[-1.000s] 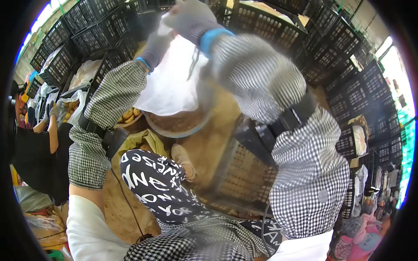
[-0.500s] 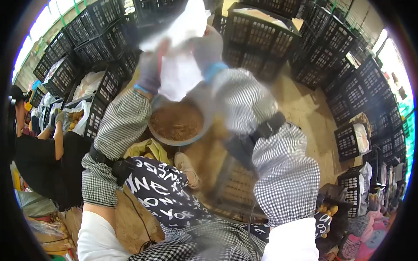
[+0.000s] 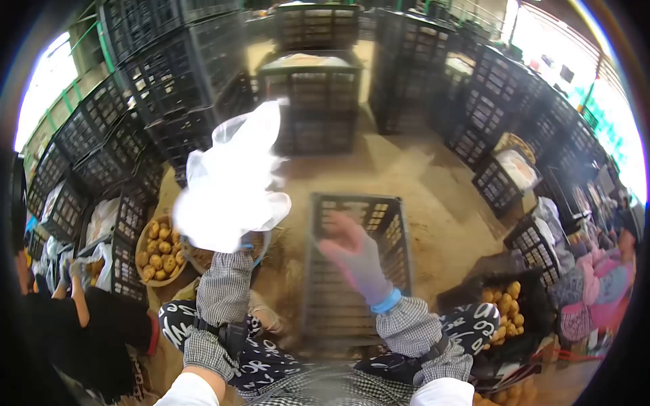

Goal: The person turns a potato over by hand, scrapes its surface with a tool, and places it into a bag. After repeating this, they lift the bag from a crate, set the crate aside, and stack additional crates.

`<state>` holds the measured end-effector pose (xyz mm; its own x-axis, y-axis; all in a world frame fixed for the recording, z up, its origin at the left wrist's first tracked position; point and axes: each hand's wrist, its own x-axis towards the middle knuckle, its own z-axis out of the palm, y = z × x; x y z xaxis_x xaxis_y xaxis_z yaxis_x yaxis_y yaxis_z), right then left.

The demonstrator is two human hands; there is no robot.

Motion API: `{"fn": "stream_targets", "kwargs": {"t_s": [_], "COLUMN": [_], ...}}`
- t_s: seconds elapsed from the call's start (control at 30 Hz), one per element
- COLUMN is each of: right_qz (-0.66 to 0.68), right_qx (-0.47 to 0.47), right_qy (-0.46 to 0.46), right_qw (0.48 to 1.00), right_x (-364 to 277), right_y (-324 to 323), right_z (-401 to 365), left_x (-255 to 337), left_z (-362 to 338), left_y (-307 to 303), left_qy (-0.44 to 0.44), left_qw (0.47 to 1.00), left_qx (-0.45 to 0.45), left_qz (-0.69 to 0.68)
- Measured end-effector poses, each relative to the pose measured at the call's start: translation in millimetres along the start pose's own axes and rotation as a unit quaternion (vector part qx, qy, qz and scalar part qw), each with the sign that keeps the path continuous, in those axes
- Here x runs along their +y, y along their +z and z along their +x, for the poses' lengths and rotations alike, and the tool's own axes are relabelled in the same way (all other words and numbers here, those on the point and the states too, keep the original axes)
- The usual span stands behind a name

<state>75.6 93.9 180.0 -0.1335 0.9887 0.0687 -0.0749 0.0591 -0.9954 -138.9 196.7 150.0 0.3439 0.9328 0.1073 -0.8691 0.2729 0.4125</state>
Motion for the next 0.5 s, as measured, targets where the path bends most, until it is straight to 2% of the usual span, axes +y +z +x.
{"fn": "stream_targets", "kwargs": {"t_s": [0.07, 0.1, 0.13, 0.2, 0.23, 0.33, 0.4, 0.43, 0.5], "right_qz": [-0.147, -0.128, -0.203, -0.342, -0.391, -0.463, -0.519, -0.537, -0.593], "right_qx": [0.076, 0.057, 0.043, 0.047, 0.062, 0.231, 0.328, 0.332, 0.341], "right_qy": [-0.076, -0.115, -0.186, -0.332, -0.348, -0.248, -0.190, -0.175, -0.133], "right_qw": [0.983, 0.983, 0.960, 0.878, 0.850, 0.819, 0.766, 0.755, 0.717], "right_x": [5.9, -0.3, 12.4, 37.9, 33.8, -28.0, -88.2, -124.4, -216.8], "right_y": [-23.0, -28.3, -41.5, -72.1, -91.2, -130.2, -167.4, -181.8, -219.7], "right_z": [-24.5, -26.5, -17.2, 4.7, 9.9, -9.7, -62.4, -88.3, -197.5], "left_x": [-30.7, -45.6, -64.1, -99.3, -118.1, -162.2, -185.9, -193.9, -205.4], "left_z": [0.5, -0.2, 1.8, 5.0, 8.1, 13.0, 16.3, 16.5, 12.0], "left_y": [10.4, 14.5, 20.4, 31.8, 38.8, 54.4, 65.5, 69.6, 78.2], "left_qy": [-0.036, -0.055, -0.076, -0.115, -0.133, -0.157, -0.173, -0.182, -0.195], "left_qw": [0.999, 0.997, 0.995, 0.989, 0.984, 0.971, 0.960, 0.955, 0.946], "left_qx": [-0.002, -0.002, -0.014, -0.039, -0.054, -0.101, -0.134, -0.149, -0.168], "left_qz": [0.028, 0.045, 0.056, 0.088, 0.100, 0.152, 0.174, 0.182, 0.199]}}
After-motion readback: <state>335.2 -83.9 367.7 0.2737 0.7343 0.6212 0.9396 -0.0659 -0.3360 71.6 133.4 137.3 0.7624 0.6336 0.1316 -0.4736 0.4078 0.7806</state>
